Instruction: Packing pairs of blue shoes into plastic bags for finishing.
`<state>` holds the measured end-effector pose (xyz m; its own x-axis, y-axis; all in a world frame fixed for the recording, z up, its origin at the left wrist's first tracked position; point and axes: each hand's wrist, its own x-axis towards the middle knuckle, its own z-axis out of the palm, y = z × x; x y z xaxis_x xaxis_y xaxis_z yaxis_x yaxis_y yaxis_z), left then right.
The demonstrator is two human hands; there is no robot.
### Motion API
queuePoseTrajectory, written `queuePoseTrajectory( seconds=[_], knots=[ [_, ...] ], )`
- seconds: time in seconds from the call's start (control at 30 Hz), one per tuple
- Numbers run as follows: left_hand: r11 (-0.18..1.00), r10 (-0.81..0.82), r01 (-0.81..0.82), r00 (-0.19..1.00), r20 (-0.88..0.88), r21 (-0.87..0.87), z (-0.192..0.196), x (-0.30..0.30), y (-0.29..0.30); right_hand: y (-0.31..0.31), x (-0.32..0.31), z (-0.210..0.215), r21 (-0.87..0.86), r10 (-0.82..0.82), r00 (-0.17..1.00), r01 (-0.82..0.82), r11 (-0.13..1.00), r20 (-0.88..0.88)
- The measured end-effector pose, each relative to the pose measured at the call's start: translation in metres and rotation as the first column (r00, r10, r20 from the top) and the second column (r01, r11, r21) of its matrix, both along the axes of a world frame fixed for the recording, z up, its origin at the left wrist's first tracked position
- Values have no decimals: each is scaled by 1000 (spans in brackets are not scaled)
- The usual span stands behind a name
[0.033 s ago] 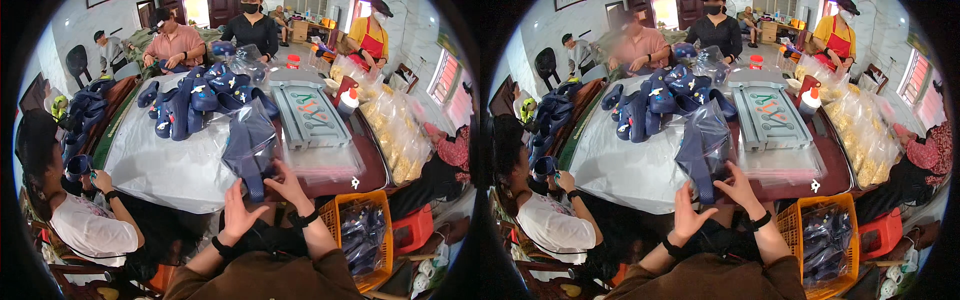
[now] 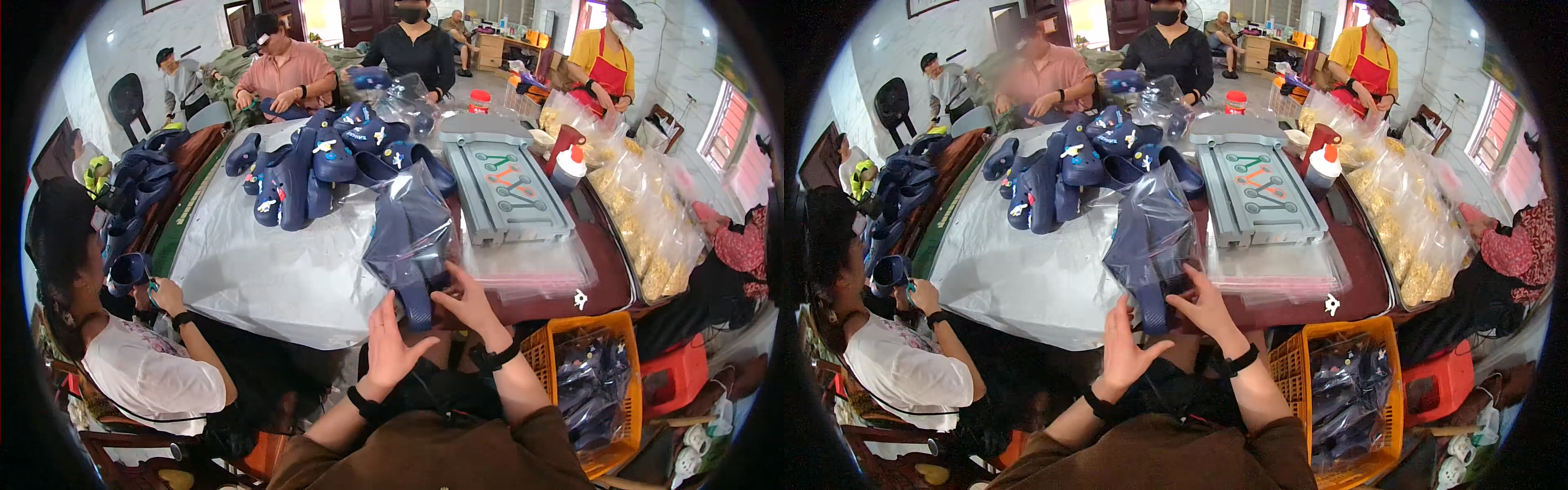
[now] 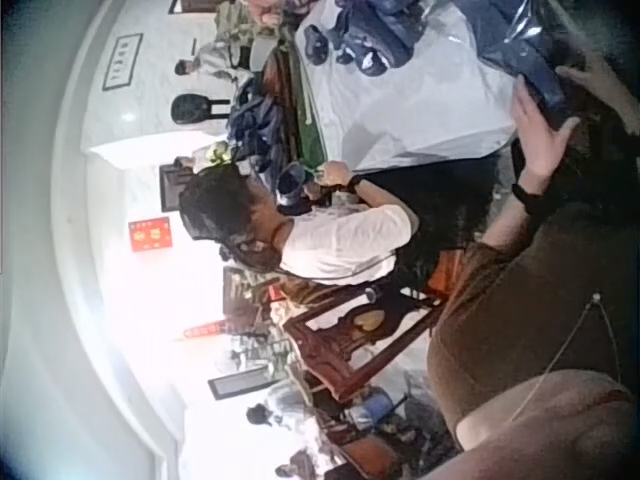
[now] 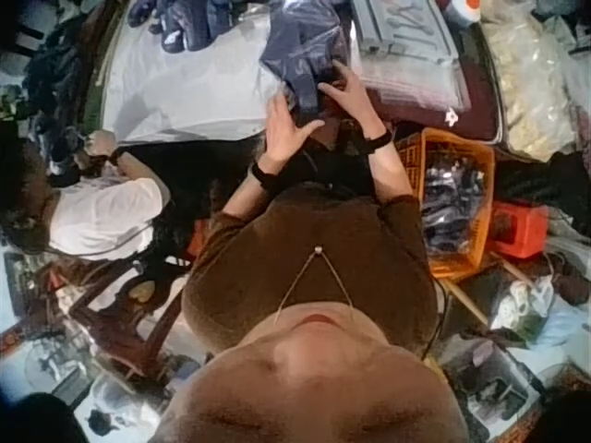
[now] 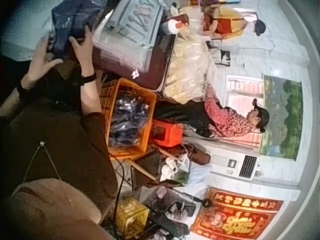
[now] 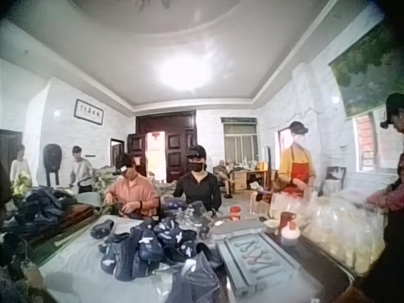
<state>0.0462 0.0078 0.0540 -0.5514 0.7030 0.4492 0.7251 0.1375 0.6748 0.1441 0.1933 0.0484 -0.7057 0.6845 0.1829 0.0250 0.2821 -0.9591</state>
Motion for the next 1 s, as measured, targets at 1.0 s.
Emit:
queuePoseTrajectory(
  seconds=[1.0],
  knots=[
    [999, -12, 0, 961, 277, 45, -48, -105, 12, -60, -28, 42, 841, -74, 934, -278, 464, 349]
  ],
)
